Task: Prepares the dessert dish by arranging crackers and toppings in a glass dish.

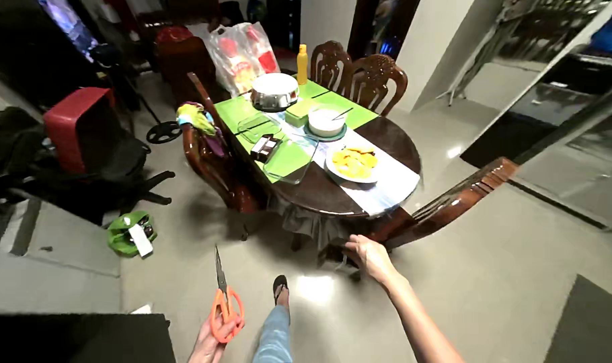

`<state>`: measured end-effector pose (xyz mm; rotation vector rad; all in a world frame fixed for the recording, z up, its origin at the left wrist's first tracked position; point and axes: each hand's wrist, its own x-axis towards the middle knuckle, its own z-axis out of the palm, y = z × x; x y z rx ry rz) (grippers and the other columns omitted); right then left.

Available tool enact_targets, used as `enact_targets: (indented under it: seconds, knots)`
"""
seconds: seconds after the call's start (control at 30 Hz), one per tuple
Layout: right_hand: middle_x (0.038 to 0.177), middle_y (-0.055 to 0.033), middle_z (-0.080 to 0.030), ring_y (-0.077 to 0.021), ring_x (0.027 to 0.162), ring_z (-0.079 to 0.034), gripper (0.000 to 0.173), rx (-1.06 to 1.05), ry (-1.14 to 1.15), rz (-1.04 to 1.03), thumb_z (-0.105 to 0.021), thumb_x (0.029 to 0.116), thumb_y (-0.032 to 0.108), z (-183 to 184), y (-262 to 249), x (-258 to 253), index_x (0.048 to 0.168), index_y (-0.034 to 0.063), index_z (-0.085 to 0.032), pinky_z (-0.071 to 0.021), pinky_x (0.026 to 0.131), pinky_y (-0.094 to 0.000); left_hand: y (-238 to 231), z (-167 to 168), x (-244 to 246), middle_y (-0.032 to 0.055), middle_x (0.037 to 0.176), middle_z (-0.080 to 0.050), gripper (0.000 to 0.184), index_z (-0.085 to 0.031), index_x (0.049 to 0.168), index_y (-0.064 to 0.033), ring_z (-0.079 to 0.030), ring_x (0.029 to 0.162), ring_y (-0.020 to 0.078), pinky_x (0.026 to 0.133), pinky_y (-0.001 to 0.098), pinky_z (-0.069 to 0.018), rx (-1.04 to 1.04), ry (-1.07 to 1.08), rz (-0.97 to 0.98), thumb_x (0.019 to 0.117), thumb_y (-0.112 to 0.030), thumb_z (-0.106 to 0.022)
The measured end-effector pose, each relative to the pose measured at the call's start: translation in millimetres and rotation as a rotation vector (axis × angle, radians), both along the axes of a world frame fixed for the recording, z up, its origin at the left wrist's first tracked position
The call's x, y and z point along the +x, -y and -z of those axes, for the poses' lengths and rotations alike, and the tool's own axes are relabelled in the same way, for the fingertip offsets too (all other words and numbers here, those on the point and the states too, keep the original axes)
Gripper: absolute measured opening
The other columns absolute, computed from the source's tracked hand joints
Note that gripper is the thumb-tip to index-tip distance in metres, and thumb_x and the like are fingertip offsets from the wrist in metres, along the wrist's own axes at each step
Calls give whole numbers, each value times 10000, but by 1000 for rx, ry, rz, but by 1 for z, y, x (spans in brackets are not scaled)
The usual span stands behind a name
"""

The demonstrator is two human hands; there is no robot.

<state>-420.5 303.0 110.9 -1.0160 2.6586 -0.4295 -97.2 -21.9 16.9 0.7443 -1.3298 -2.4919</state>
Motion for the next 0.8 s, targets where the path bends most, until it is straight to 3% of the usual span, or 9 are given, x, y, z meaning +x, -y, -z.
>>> enact_targets:
  seconds: [0.07,0.17,0.23,0.33,0.43,0.5,0.57,0.8]
  knots:
    - [1179,-191,-693,-376,1113,-665,249,-66,22,42,-614,996,211,-13,18,-40,1125,50,-754,-517,945,-580,13,2,-62,111,1027,-741,614,-556,1301,-24,-728,918,222,842,398,-609,37,-23,109,767,-96,-849]
    - [1124,-188,-689,-366,1063,-669,272,-96,69,47,-599,1011,243,-26,44,-101,1099,28,-739,-518,928,-571,36,-4,-149,138,1182,-718,618,-566,1312,-12,-714,1037,250,879,394,-603,-29,-27,305,780,-124,-857]
    - [1121,-184,-685,-356,1065,-665,279,-52,72,7,-588,1020,252,-40,61,-139,1090,24,-733,-520,929,-556,51,-13,-203,123,1217,-705,615,-553,1335,2,-710,1023,225,865,372,-601,-191,5,442,791,-114,-816]
    - [1112,-176,-685,-351,1060,-667,278,-20,63,-41,-588,1020,267,-51,79,-184,1087,37,-731,-520,916,-561,73,-32,-280,80,1117,-688,480,-616,1283,-12,-684,945,150,831,309,-588,-622,46,653,832,-98,-757]
    - [1162,-165,-688,-345,1111,-660,280,33,91,-67,-581,1025,270,-48,93,-214,1139,61,-730,-515,953,-555,84,-55,-348,156,1203,-683,384,-681,1199,-11,-674,1065,262,972,450,-538,-1137,88,795,904,-251,-732]
    - [1176,-162,-684,-336,1131,-653,283,51,109,-85,-572,1031,272,-36,98,-230,1155,73,-730,-510,971,-540,87,-64,-381,152,1212,-690,392,-704,1188,-58,-666,1108,322,971,544,-513,-1396,110,829,905,-327,-672]
    - [1161,-158,-687,-323,1122,-657,294,16,112,-96,-563,1036,285,-24,98,-243,1151,76,-734,-517,975,-516,90,-69,-403,164,1268,-671,455,-685,1249,-71,-638,1183,355,1007,573,-487,-1537,115,876,882,-341,-682]
    - [1070,-160,-699,-309,1036,-683,307,-193,84,-185,-570,1031,289,-9,91,-263,1133,48,-731,-546,925,-480,79,-83,-432,200,1420,-584,615,-565,1382,11,-551,1330,372,1057,568,-458,-1662,159,930,866,-308,-663]
